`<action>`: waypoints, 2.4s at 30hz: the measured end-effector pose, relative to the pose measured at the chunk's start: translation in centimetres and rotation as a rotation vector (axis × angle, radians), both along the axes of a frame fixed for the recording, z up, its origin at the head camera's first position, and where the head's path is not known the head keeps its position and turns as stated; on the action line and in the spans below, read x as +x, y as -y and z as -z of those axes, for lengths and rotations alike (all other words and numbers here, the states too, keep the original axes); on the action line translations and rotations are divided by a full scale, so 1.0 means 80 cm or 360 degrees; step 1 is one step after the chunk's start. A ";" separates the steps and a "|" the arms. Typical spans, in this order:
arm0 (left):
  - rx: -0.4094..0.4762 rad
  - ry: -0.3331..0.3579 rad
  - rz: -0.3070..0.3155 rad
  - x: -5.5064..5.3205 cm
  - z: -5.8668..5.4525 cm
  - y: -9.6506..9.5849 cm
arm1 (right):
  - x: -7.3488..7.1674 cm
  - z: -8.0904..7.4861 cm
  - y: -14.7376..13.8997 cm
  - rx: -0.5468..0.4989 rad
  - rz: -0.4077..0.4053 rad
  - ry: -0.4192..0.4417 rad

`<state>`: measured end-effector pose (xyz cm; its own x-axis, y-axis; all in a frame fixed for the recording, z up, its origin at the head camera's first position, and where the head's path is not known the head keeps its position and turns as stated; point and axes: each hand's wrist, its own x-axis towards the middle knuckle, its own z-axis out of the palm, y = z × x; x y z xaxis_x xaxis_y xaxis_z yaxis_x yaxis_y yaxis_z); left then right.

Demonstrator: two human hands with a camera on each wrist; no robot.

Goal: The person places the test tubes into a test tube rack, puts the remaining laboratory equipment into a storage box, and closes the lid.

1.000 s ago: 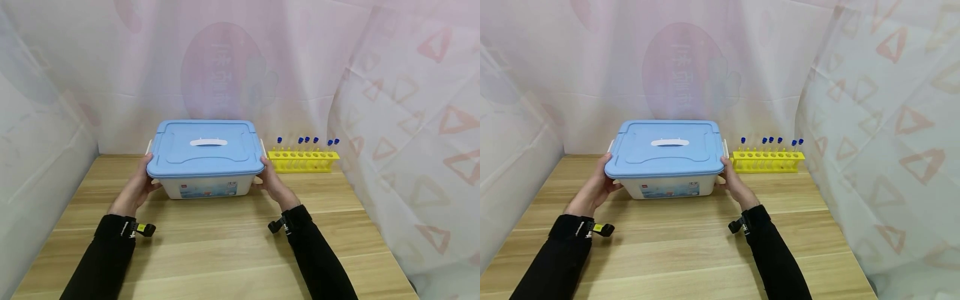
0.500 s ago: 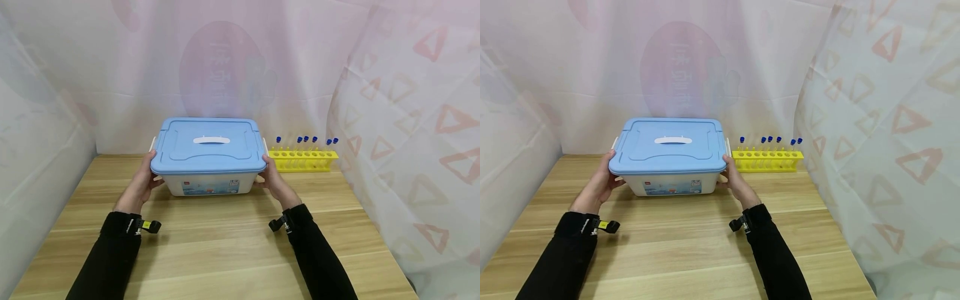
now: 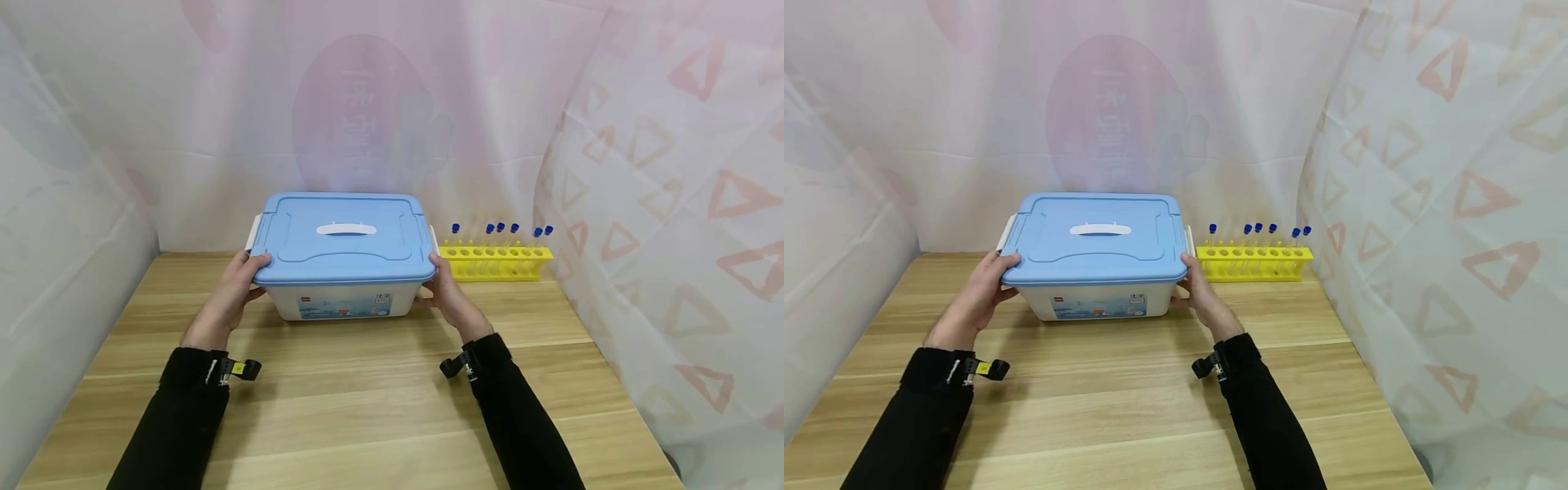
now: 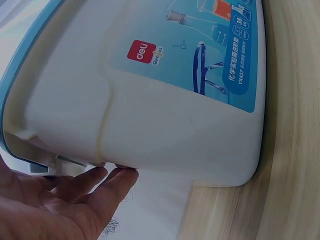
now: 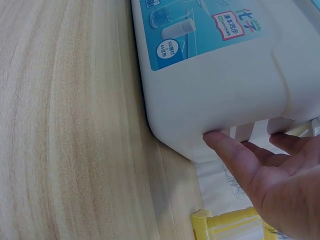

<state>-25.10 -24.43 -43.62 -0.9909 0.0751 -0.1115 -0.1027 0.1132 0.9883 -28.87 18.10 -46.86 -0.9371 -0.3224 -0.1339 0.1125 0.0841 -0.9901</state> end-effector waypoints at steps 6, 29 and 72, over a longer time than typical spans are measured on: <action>-0.0020 -0.0102 -0.0006 0.001 0.000 -0.002 | 0.000 0.001 0.000 -0.0001 0.0004 0.0005; -0.0083 -0.0152 -0.0044 0.000 0.004 -0.005 | 0.001 0.001 0.003 0.0004 0.0028 -0.0030; -0.0093 -0.0129 -0.0058 -0.001 0.004 -0.010 | 0.003 -0.018 0.002 0.0027 0.0304 -0.0187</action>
